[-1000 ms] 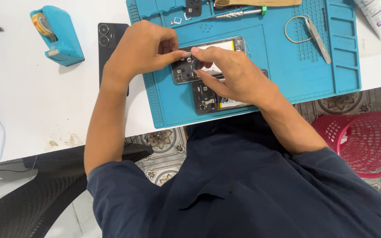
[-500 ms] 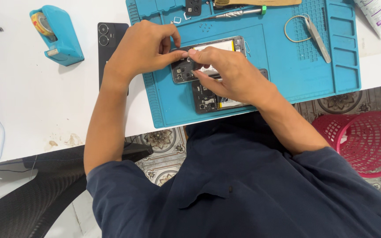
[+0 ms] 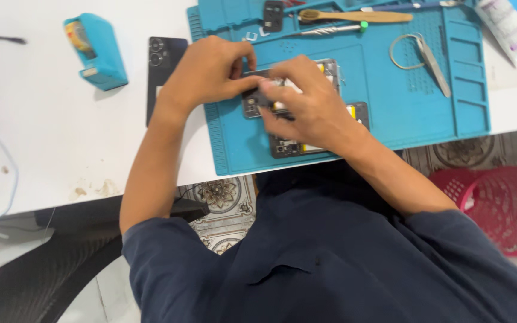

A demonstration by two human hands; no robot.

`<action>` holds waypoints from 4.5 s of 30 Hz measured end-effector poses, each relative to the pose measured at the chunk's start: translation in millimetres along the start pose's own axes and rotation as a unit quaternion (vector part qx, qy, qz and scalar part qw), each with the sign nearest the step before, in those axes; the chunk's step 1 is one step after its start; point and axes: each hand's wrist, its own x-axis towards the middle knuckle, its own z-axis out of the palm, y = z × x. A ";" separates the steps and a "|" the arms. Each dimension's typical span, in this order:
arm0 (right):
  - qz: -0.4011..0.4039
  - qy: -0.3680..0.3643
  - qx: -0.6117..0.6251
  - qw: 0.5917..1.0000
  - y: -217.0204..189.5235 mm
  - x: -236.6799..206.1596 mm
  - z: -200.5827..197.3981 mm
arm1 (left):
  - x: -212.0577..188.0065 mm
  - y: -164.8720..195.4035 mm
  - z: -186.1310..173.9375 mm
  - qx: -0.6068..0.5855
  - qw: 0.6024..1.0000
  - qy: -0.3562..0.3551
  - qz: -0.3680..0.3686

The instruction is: The person works on two disassembled smartphones on a blue mat, using a screwdriver and tweezers to remove and reattach small components near the camera module. They handle screws, connectors, and internal parts while keeping tools and parts organized on the mat.

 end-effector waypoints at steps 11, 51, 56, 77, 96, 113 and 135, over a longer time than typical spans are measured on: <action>-0.006 -0.036 0.087 0.996 -18.2 17.1 -18.6 | -0.6 -2.4 -0.8 -0.034 0.999 0.018 0.004; -0.063 -0.405 -0.012 0.912 -16.7 85.1 -18.4 | 0.5 -10.9 7.6 -0.005 1.000 0.014 -0.020; 0.008 -0.462 -0.077 0.883 -11.1 86.5 -18.0 | -1.0 -10.3 7.8 -0.006 1.000 0.022 -0.010; 0.072 -0.523 -0.063 0.847 -2.0 107.6 -36.7 | -3.0 -7.8 2.6 0.005 1.000 0.013 0.004; 0.073 -0.448 -0.131 0.881 26.4 110.2 -70.1 | -2.3 2.0 -3.9 0.004 0.996 0.085 0.041; 0.121 -0.299 0.027 0.946 102.5 55.5 -87.5 | 58.5 34.2 37.0 -0.006 0.985 0.158 0.075; 0.116 -0.189 0.087 0.971 140.6 22.3 -91.3 | 77.6 45.6 23.7 0.049 0.984 0.137 0.104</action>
